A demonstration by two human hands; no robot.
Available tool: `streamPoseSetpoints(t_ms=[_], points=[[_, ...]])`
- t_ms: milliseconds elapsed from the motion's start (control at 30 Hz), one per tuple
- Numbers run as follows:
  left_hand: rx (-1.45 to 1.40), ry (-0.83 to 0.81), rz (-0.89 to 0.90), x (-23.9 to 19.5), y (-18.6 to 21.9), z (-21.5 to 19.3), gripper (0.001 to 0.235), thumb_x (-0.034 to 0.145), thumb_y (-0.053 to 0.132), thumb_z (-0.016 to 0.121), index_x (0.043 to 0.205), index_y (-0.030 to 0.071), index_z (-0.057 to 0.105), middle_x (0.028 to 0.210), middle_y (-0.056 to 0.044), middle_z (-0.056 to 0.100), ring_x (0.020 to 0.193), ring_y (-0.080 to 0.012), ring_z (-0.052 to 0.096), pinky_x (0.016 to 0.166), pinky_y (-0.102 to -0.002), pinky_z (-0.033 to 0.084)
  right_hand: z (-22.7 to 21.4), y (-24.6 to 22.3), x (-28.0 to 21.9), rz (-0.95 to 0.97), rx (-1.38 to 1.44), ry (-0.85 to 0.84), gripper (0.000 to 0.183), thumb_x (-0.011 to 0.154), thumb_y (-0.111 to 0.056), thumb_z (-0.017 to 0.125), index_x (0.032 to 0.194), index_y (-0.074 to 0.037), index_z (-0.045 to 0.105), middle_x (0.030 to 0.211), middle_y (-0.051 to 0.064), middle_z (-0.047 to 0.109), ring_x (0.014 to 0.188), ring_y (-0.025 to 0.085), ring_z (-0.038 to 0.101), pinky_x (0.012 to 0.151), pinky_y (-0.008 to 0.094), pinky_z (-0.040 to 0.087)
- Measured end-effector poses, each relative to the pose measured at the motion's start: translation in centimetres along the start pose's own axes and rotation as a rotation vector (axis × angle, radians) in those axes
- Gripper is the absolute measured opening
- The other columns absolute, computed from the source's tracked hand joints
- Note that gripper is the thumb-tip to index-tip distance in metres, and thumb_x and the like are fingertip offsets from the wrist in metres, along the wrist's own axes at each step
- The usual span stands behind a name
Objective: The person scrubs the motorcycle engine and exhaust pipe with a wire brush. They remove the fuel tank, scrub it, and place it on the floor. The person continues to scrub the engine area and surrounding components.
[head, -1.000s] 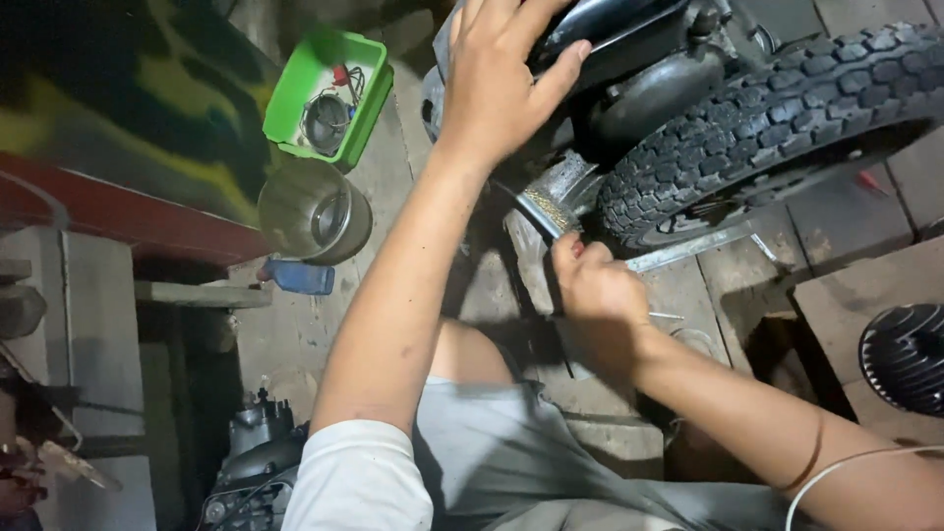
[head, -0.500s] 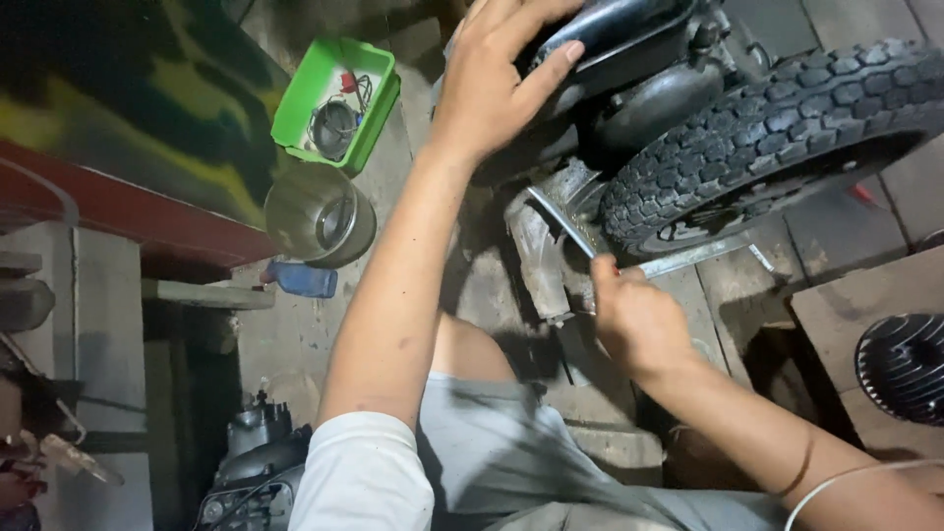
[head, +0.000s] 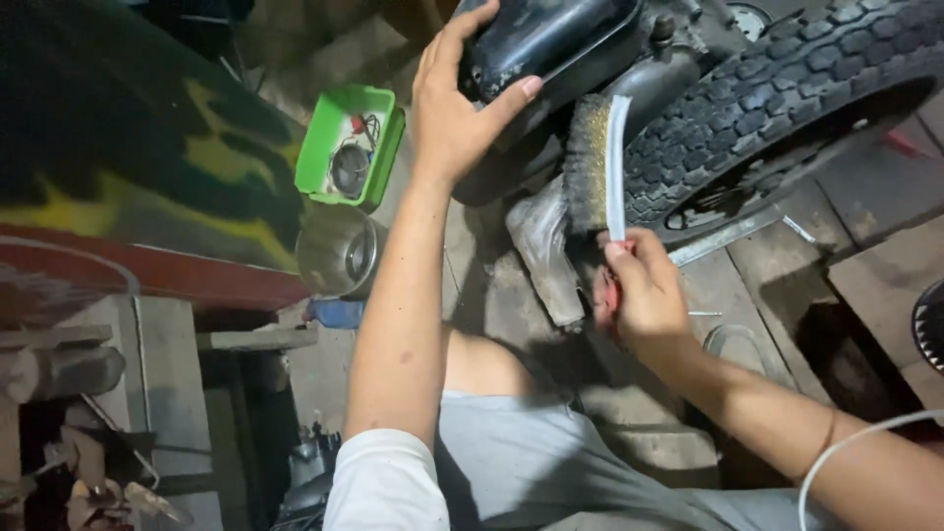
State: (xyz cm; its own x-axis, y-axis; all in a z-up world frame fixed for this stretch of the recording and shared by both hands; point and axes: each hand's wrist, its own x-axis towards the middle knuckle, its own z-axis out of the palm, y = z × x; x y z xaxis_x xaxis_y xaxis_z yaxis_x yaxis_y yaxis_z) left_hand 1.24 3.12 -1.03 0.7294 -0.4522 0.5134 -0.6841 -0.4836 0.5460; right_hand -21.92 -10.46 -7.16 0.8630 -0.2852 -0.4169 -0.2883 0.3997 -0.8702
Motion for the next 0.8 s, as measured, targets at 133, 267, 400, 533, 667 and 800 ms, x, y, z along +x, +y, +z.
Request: streamPoseSetpoints(t_ms=[133, 267, 400, 533, 667, 800], points=[[-0.036, -0.018, -0.044, 0.5, 0.7, -0.5, 0.062, 0.083, 0.049, 0.085, 0.136, 0.031, 0.057, 0.138, 0.004, 0.065, 0.134, -0.0226, 0.058, 0.113, -0.040, 0.044, 2.3, 0.5, 0.1, -0.063, 0.099, -0.028, 0.014, 0.108, -0.017, 0.040, 0.114, -0.006, 0.045, 0.054, 0.006, 0.046, 0.032, 0.018, 0.044, 0.031, 0.032, 0.031], [-0.170, -0.039, -0.022, 0.8, -0.9, -1.0, 0.046, 0.094, 0.046, 0.074, 0.135, 0.029, 0.062, 0.138, -0.004, 0.065, 0.133, -0.0212, 0.059, 0.112, -0.037, 0.044, 3.6, 1.8, -0.8, -0.135, 0.133, -0.165, 0.020, 0.108, -0.024, 0.041, 0.109, -0.005, 0.046, 0.061, 0.004, 0.046, 0.040, 0.016, 0.044, 0.034, 0.031, 0.041], [-0.207, -0.072, -0.062, 0.8, -0.8, -0.9, 0.048, 0.093, 0.049, 0.073, 0.136, 0.030, 0.063, 0.151, -0.016, 0.057, 0.147, -0.0262, 0.048, 0.120, -0.044, 0.038, 3.0, 1.9, -1.6, -0.070, -0.021, -0.050, 0.017, 0.104, -0.020, 0.045, 0.107, -0.006, 0.052, 0.061, 0.004, 0.051, 0.047, 0.015, 0.046, 0.038, 0.030, 0.040], [-0.248, -0.061, -0.080, 0.9, -1.0, -0.9, 0.049, 0.092, 0.042, 0.078, 0.136, 0.027, 0.064, 0.151, -0.015, 0.057, 0.148, -0.0242, 0.046, 0.122, -0.041, 0.037, 3.4, -1.1, -0.8, -0.115, 0.144, 0.092, 0.018, 0.106, -0.021, 0.038, 0.111, -0.005, 0.044, 0.055, 0.010, 0.039, 0.032, 0.021, 0.039, 0.030, 0.035, 0.028], [-0.227, -0.072, -0.078, 1.2, -0.7, -1.1, 0.049, 0.091, 0.046, 0.077, 0.135, 0.029, 0.064, 0.152, -0.017, 0.055, 0.148, -0.0258, 0.047, 0.121, -0.043, 0.037, 4.2, -0.3, -1.5, -0.101, 0.154, 0.048, 0.021, 0.111, -0.019, 0.034, 0.119, -0.002, 0.044, 0.065, 0.006, 0.048, 0.040, 0.016, 0.043, 0.030, 0.031, 0.040], [-0.242, -0.081, -0.087, 0.9, -0.8, -1.0, 0.049, 0.092, 0.045, 0.077, 0.136, 0.028, 0.064, 0.152, -0.014, 0.056, 0.149, -0.0246, 0.044, 0.123, -0.044, 0.034, 3.7, 1.8, -2.1, -0.226, -0.054, -0.019, 0.020, 0.106, -0.022, 0.042, 0.113, -0.006, 0.050, 0.068, 0.001, 0.053, 0.048, 0.012, 0.048, 0.036, 0.026, 0.041]])
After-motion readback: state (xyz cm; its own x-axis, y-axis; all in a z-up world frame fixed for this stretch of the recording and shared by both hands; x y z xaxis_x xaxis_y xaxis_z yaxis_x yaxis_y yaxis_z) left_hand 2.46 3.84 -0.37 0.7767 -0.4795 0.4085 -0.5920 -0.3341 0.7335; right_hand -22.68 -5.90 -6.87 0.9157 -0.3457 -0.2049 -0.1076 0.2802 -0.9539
